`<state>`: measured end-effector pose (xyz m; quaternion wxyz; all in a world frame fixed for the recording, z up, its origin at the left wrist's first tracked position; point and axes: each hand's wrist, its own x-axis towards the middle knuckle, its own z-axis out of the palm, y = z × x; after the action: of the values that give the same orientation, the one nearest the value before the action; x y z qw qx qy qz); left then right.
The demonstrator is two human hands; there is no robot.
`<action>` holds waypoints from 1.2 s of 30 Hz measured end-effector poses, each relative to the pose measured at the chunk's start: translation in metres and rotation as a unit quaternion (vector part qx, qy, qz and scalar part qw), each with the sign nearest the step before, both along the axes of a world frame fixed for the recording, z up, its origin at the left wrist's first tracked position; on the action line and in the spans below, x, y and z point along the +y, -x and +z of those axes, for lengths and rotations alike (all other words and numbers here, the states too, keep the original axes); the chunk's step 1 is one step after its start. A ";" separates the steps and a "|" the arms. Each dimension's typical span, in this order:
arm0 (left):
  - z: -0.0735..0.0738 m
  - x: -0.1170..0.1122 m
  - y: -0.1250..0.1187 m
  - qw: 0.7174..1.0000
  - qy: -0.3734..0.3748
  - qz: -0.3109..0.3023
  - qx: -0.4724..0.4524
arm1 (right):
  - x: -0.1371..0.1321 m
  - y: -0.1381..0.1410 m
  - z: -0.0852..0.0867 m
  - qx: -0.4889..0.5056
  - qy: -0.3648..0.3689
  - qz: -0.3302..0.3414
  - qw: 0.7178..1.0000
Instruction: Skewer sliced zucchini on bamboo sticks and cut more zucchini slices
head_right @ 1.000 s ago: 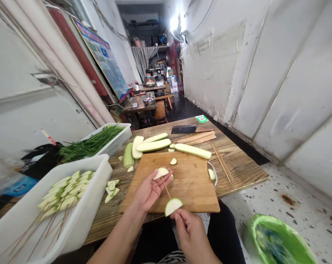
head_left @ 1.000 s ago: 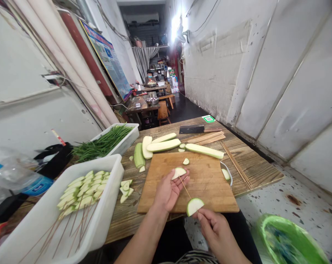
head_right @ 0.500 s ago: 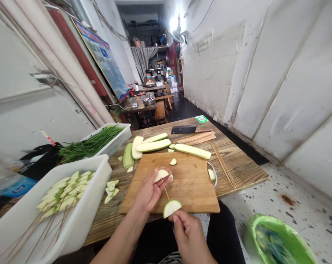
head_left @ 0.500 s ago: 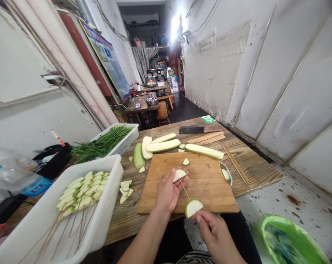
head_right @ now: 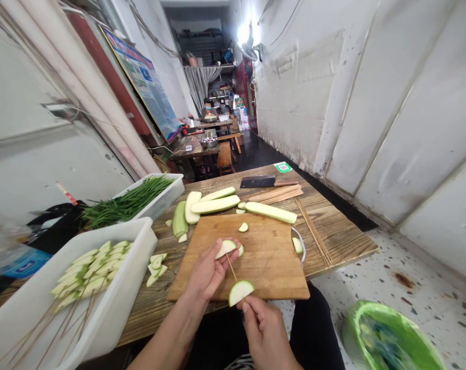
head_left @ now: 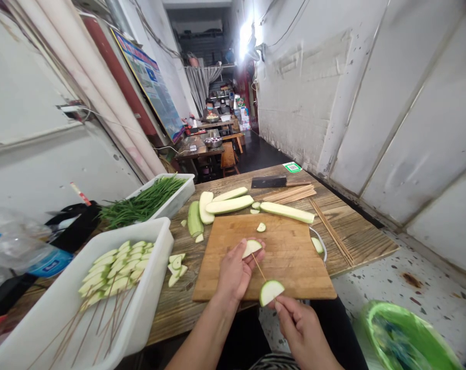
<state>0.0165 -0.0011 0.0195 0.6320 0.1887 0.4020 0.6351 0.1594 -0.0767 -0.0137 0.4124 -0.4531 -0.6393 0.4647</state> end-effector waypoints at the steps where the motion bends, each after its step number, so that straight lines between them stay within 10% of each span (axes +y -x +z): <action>1: 0.000 0.000 0.000 1.000 0.000 0.002 0.002 | -0.001 0.000 -0.001 -0.004 -0.010 -0.002 1.000; 36: 0.018 -0.010 -0.009 0.999 0.042 0.007 -0.031 | -0.001 -0.005 -0.010 -0.011 -0.203 -0.011 0.979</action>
<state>0.0253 -0.0107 0.0375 0.6469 0.1397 0.4099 0.6277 0.1646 -0.0782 -0.0232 0.4932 -0.3721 -0.7200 0.3160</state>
